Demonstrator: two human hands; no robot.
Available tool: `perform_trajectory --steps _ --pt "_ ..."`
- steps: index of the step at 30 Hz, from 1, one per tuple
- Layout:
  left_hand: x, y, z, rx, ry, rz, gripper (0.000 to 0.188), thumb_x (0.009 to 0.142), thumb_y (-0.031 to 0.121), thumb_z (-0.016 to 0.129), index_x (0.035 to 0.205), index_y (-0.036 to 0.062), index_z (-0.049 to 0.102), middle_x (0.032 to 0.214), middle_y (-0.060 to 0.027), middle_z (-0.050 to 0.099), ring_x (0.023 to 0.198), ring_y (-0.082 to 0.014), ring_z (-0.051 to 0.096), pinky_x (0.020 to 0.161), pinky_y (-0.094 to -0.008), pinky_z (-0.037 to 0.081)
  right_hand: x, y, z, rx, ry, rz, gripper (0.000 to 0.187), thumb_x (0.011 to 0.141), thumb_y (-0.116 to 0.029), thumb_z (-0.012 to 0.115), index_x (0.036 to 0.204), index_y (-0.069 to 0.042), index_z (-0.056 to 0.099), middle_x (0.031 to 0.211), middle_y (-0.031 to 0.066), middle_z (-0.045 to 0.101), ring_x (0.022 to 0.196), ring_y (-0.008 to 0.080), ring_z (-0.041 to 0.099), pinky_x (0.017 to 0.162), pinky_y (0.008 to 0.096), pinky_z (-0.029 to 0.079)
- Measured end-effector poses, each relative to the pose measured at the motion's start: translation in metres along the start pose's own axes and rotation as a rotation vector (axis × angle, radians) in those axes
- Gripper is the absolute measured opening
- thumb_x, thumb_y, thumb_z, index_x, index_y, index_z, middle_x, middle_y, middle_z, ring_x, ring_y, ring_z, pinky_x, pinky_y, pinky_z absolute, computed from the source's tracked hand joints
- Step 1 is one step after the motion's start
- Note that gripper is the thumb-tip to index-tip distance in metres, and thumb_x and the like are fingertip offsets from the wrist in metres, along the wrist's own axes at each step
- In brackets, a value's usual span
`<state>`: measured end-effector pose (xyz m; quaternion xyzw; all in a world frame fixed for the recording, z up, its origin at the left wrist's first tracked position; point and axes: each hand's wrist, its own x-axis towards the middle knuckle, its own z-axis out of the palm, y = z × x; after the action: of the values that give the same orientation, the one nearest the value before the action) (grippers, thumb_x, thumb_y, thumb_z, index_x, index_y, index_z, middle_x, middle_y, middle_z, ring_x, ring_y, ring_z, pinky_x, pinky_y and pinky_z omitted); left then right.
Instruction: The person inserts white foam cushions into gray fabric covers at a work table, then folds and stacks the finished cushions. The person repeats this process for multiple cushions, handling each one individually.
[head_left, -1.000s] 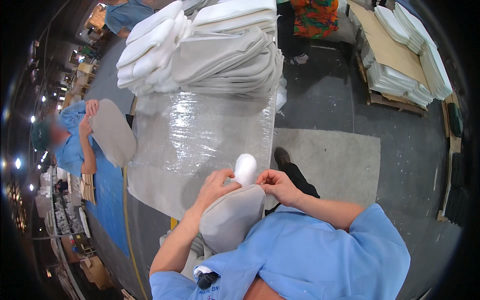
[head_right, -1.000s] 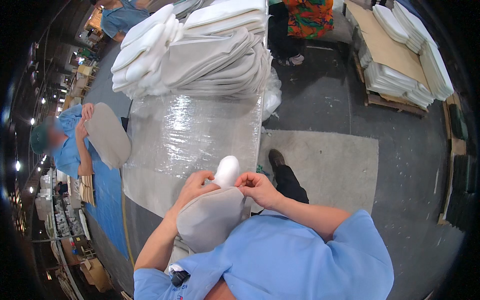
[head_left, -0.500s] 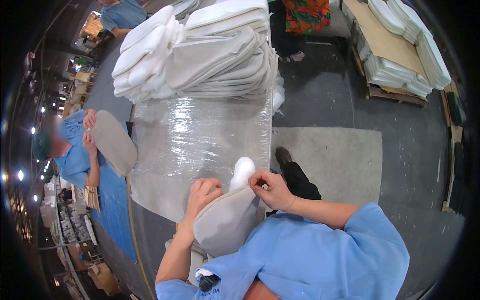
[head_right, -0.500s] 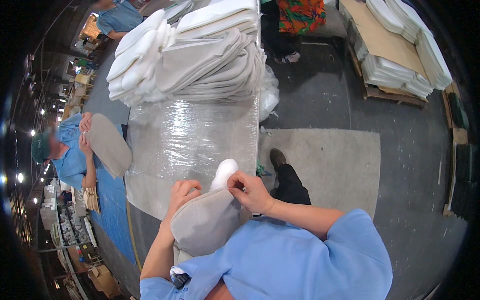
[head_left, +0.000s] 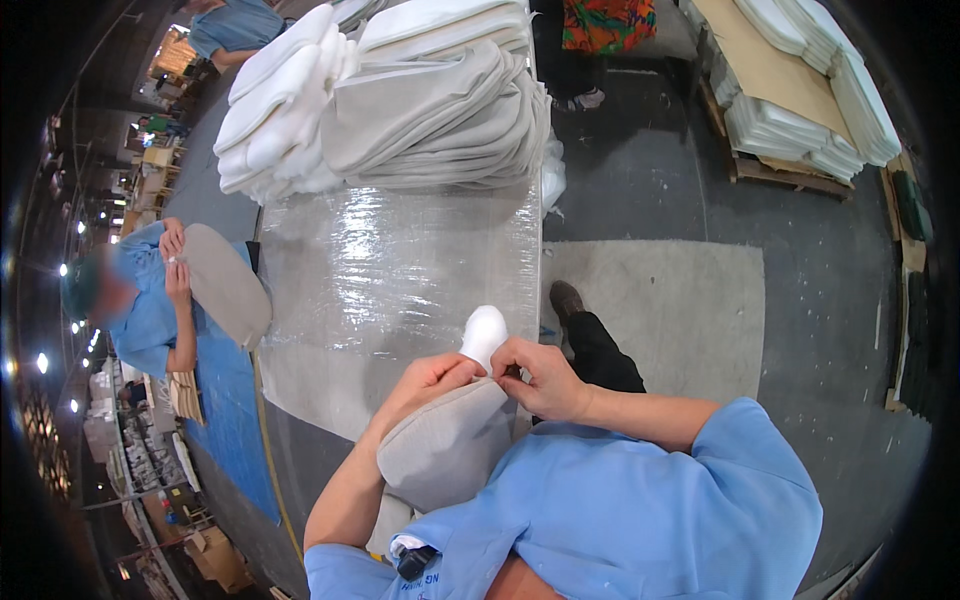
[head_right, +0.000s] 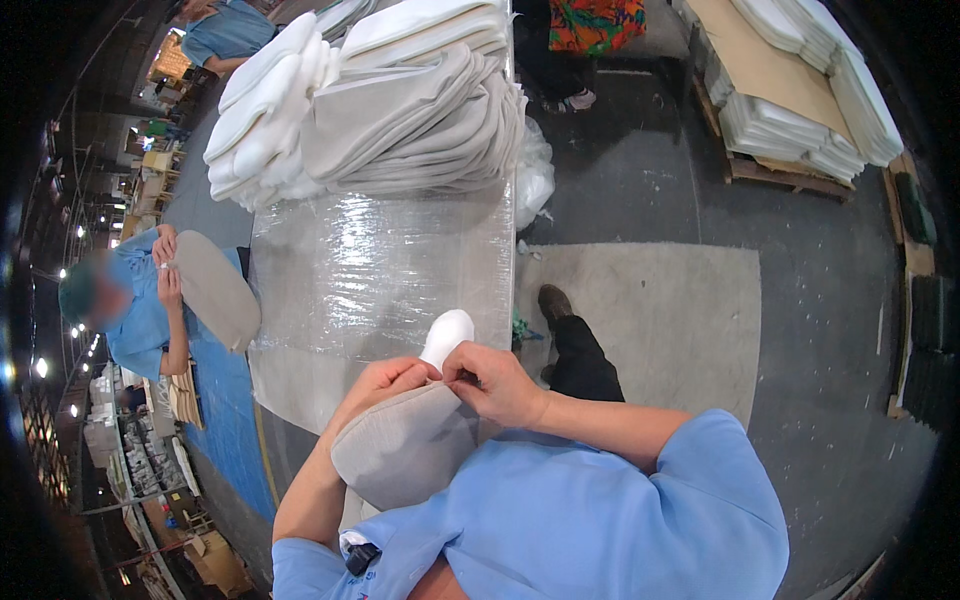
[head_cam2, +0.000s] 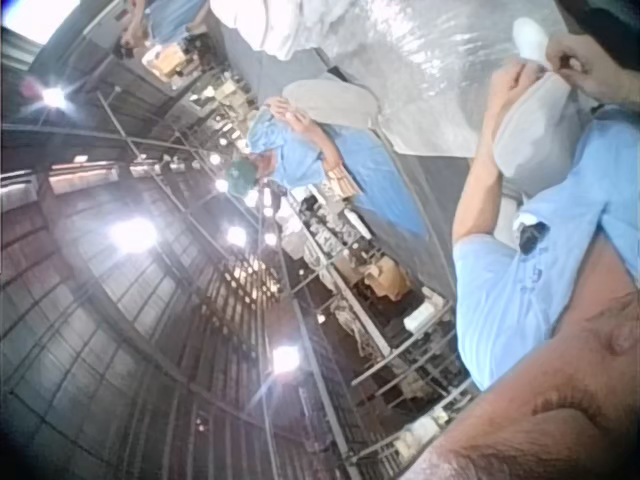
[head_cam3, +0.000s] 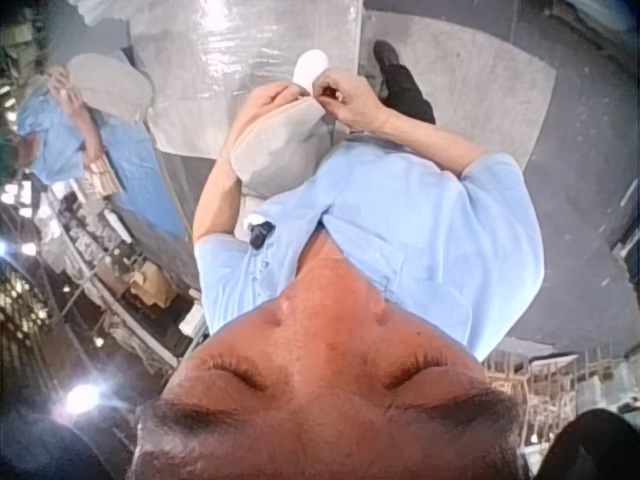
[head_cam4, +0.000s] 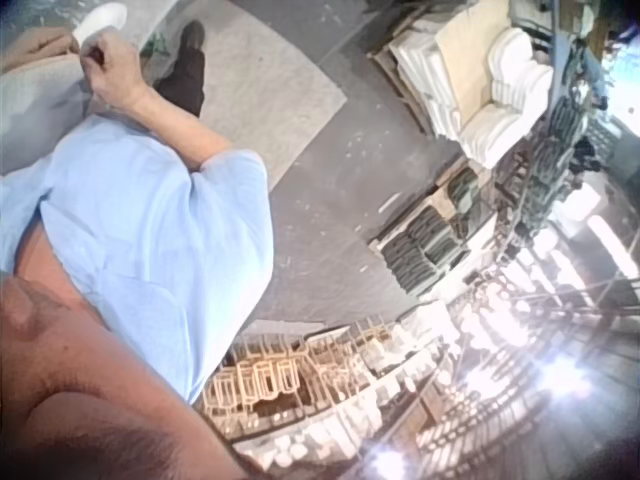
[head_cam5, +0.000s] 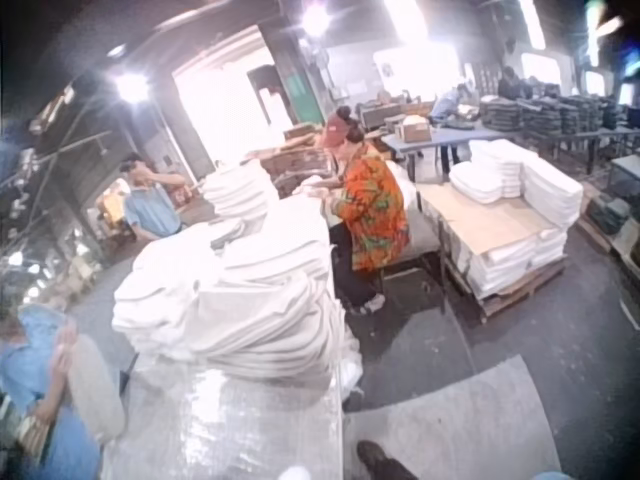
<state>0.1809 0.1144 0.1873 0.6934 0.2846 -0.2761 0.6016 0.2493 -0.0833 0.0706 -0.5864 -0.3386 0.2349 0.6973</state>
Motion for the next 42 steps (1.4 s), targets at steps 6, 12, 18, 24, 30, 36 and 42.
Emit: perform_trajectory --steps 6,12,18,24,30,36,42 --pt "0.009 0.002 -0.007 0.243 -0.235 -0.026 0.029 0.105 0.027 0.069 0.109 -0.0009 0.075 0.087 -0.0019 0.07 0.083 -0.0074 0.06 0.074 -0.0283 0.05 0.0 0.002 -0.001 0.295 -0.048 0.236 0.021 0.091 0.0 0.076 0.106 -0.006 0.063 0.096 0.0015 0.066 0.086 0.0102 0.063 0.077 0.0276 0.051" --pt "0.005 -0.001 -0.012 0.279 -0.214 0.063 0.028 0.102 0.025 0.073 0.11 -0.0011 0.073 0.091 -0.0037 0.072 0.085 -0.0099 0.061 0.077 -0.0296 0.05 -0.015 0.019 -0.026 0.584 -0.345 0.577 0.033 0.094 -0.01 0.08 0.124 -0.006 0.066 0.102 -0.0026 0.066 0.092 0.0054 0.058 0.082 0.0254 0.049" --pt "0.012 -0.004 -0.008 0.29 -0.232 0.196 0.026 0.102 0.024 0.071 0.113 0.0 0.072 0.092 -0.0051 0.072 0.084 -0.0115 0.062 0.076 -0.0309 0.05 -0.036 0.04 -0.01 0.609 -0.361 0.569 0.022 0.104 -0.019 0.071 0.12 -0.004 0.069 0.102 -0.0022 0.068 0.094 0.0063 0.059 0.088 0.0266 0.05" --pt "0.027 0.019 -0.002 0.474 -0.209 -0.071 0.032 0.1 0.031 0.072 0.102 -0.0006 0.075 0.079 -0.0068 0.068 0.076 -0.0117 0.06 0.072 -0.033 0.05 -0.041 0.036 0.0 0.618 -0.178 0.542 0.021 0.107 -0.024 0.067 0.114 -0.005 0.071 0.092 -0.0043 0.066 0.085 0.0043 0.055 0.076 0.0255 0.047" --pt "0.041 0.021 0.002 0.6 -0.337 -0.058 0.03 0.098 0.032 0.072 0.097 0.0027 0.076 0.073 -0.0071 0.066 0.071 -0.0118 0.058 0.068 -0.0335 0.048 -0.04 0.028 0.0 0.497 -0.147 0.476 0.021 0.107 -0.025 0.067 0.112 -0.005 0.071 0.088 -0.0048 0.064 0.079 0.0036 0.051 0.068 0.025 0.043" --pt "0.037 0.014 0.001 0.662 -0.227 0.234 0.025 0.096 0.025 0.076 0.097 0.0006 0.075 0.079 -0.0099 0.072 0.077 -0.0168 0.068 0.072 -0.0351 0.053 -0.037 0.042 -0.001 0.819 -0.223 0.696 0.022 0.104 -0.027 0.072 0.117 -0.009 0.075 0.091 -0.0061 0.066 0.077 0.0036 0.053 0.068 0.024 0.044" --pt "0.033 0.013 0.007 0.787 -0.142 0.243 0.025 0.095 0.029 0.075 0.096 0.0041 0.075 0.084 -0.0177 0.074 0.075 -0.032 0.072 0.07 -0.0408 0.056 -0.029 0.043 -0.006 0.666 -0.375 0.727 0.027 0.105 -0.031 0.071 0.117 -0.008 0.076 0.089 -0.0062 0.066 0.078 0.0037 0.054 0.069 0.0251 0.045"
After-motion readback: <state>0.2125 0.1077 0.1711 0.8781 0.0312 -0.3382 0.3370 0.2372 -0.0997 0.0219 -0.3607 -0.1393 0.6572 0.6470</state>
